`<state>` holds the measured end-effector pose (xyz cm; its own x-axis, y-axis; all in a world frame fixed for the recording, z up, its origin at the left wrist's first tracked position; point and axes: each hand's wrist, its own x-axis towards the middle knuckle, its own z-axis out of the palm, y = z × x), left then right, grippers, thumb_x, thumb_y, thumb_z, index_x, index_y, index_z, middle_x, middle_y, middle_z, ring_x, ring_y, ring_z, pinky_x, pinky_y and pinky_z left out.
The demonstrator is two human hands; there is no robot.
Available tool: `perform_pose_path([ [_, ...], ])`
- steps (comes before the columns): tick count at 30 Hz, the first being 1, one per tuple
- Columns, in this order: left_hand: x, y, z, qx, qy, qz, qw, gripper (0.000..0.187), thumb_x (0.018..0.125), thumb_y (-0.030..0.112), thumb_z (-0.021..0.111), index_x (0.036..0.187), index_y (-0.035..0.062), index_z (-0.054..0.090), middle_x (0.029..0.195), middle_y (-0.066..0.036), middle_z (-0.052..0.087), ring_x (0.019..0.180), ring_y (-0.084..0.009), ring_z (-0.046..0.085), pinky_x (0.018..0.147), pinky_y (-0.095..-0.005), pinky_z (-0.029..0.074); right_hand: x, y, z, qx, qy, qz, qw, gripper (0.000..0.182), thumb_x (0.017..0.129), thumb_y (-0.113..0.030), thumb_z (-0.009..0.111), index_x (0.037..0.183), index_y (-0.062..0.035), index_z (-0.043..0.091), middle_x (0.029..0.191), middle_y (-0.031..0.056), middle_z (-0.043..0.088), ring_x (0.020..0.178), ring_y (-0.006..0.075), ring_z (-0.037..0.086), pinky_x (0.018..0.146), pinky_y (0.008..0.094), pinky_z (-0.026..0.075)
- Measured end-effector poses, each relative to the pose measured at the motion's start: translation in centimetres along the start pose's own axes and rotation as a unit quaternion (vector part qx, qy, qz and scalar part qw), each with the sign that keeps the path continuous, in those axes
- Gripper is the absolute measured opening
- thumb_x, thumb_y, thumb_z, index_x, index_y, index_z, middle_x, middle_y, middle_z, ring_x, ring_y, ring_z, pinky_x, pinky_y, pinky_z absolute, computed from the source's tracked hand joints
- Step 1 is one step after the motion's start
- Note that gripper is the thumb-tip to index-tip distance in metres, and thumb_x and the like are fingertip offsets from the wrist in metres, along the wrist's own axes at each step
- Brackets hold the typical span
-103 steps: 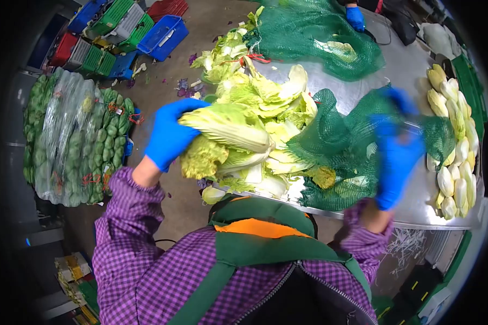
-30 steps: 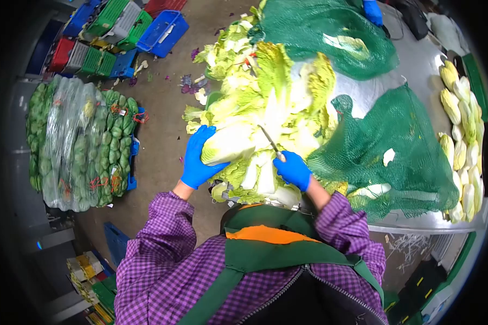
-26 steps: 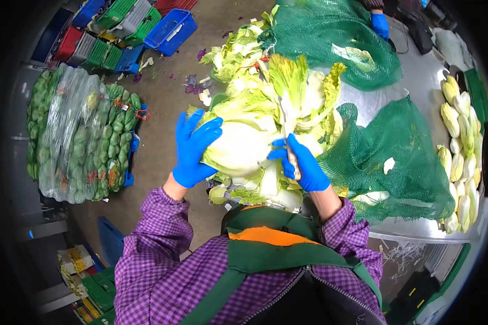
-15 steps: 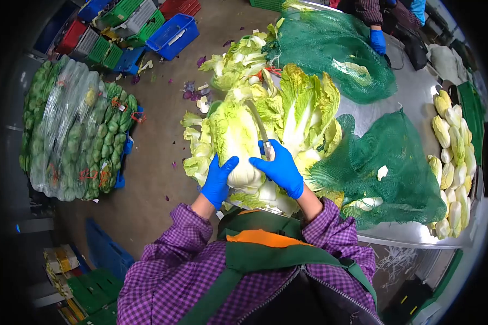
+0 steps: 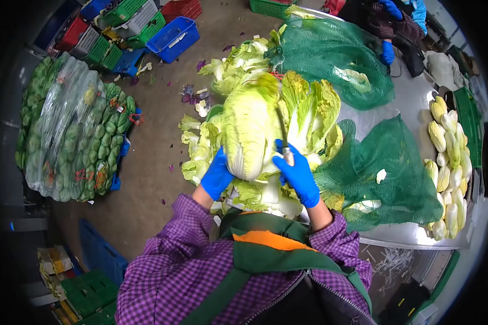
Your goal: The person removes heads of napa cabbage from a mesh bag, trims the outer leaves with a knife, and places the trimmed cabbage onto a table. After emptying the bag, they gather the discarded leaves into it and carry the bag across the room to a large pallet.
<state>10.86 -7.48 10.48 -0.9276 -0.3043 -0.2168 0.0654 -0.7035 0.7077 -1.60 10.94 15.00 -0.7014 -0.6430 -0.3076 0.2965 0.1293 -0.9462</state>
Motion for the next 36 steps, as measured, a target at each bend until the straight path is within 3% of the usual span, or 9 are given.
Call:
perform_pose_path([
  [7,0.1,-3.0,2.2,0.024,0.098,0.000,0.995,0.067,0.087,0.020,0.064,0.141,0.0053,0.028,0.136,-0.012,0.043,0.125,-0.0253,0.043,0.104,-0.0414,0.038,-0.3,0.6,2.0,0.018,0.052,-0.025,0.998,0.021,0.084,-0.017,0.064,0.075,-0.0066,0.047,0.058,0.0026,0.049,0.040,0.0101,0.047,0.036,0.0241,0.036],
  [10,0.0,-4.7,0.6,-0.103,0.097,-0.005,0.990,0.068,0.088,0.030,0.063,0.140,0.0052,0.029,0.134,-0.012,0.045,0.124,-0.0261,0.045,0.104,-0.0430,0.038,0.4,1.6,1.0,0.271,0.068,0.088,0.956,0.021,0.085,-0.016,0.059,0.072,-0.0118,0.043,0.050,0.0010,0.043,0.034,0.0104,0.037,0.032,0.0238,0.030],
  [15,0.8,-4.9,0.9,-0.251,-0.120,0.048,0.959,0.077,0.089,0.062,0.040,0.140,0.0060,0.029,0.134,-0.014,0.045,0.121,-0.0319,0.047,0.101,-0.0480,0.039,0.0,0.4,1.5,0.323,0.076,0.133,0.934,0.019,0.084,-0.015,0.060,0.072,-0.0119,0.045,0.051,0.0003,0.043,0.037,0.0108,0.040,0.034,0.0239,0.032],
  [17,0.4,-3.6,2.9,-0.516,-0.213,-0.042,0.828,0.083,0.086,0.067,0.037,0.144,0.0093,0.023,0.141,-0.017,0.036,0.124,-0.0366,0.042,0.097,-0.0546,0.039,2.1,3.7,-0.9,0.273,0.147,0.107,0.945,0.015,0.084,-0.015,0.060,0.077,-0.0086,0.048,0.052,0.0015,0.047,0.038,0.0127,0.045,0.037,0.0268,0.038],
  [19,0.2,-2.5,2.9,-0.446,-0.208,0.005,0.871,0.080,0.088,0.063,0.038,0.144,0.0078,0.022,0.143,-0.017,0.034,0.124,-0.0380,0.042,0.097,-0.0566,0.038,3.5,7.6,-4.3,-0.053,0.217,-0.046,0.974,0.024,0.084,-0.021,0.064,0.092,-0.0008,0.054,0.053,0.0029,0.050,0.039,0.0118,0.047,0.039,0.0264,0.039],
  [24,1.8,-2.6,0.6,-0.268,-0.192,0.014,0.944,0.079,0.090,0.059,0.039,0.145,0.0062,0.020,0.145,-0.014,0.032,0.127,-0.0336,0.040,0.104,-0.0490,0.035,-0.3,-0.6,-1.1,0.041,0.030,0.003,0.999,0.054,0.083,-0.026,0.068,0.127,-0.0003,0.048,0.068,0.0018,0.055,0.046,0.0091,0.049,0.042,0.0242,0.041],
  [27,0.9,-1.8,2.9,0.014,0.055,-0.028,0.998,0.086,0.085,0.062,0.047,0.144,0.0039,0.023,0.143,-0.013,0.036,0.127,-0.0266,0.042,0.106,-0.0392,0.035,-0.7,-2.4,0.9,-0.002,-0.017,-0.001,1.000,0.031,0.081,-0.022,0.071,0.096,0.0009,0.057,0.061,0.0016,0.052,0.045,0.0082,0.048,0.041,0.0243,0.040],
  [32,-0.1,0.0,6.3,0.275,0.050,0.059,0.958,0.071,0.081,0.022,0.071,0.138,0.0014,0.034,0.128,-0.013,0.050,0.119,-0.0224,0.049,0.099,-0.0341,0.040,-0.5,0.1,1.8,0.032,0.046,0.001,0.998,0.028,0.081,-0.026,0.070,0.079,-0.0058,0.051,0.055,0.0012,0.050,0.041,0.0089,0.046,0.037,0.0231,0.035],
  [36,0.5,-1.6,5.9,0.023,0.103,0.059,0.993,0.062,0.078,0.005,0.069,0.132,0.0013,0.039,0.123,-0.011,0.052,0.114,-0.0224,0.052,0.097,-0.0360,0.043,0.0,1.5,1.2,0.101,0.137,0.033,0.985,0.024,0.082,-0.022,0.067,0.077,-0.0068,0.050,0.053,0.0028,0.050,0.038,0.0106,0.045,0.035,0.0243,0.033],
])
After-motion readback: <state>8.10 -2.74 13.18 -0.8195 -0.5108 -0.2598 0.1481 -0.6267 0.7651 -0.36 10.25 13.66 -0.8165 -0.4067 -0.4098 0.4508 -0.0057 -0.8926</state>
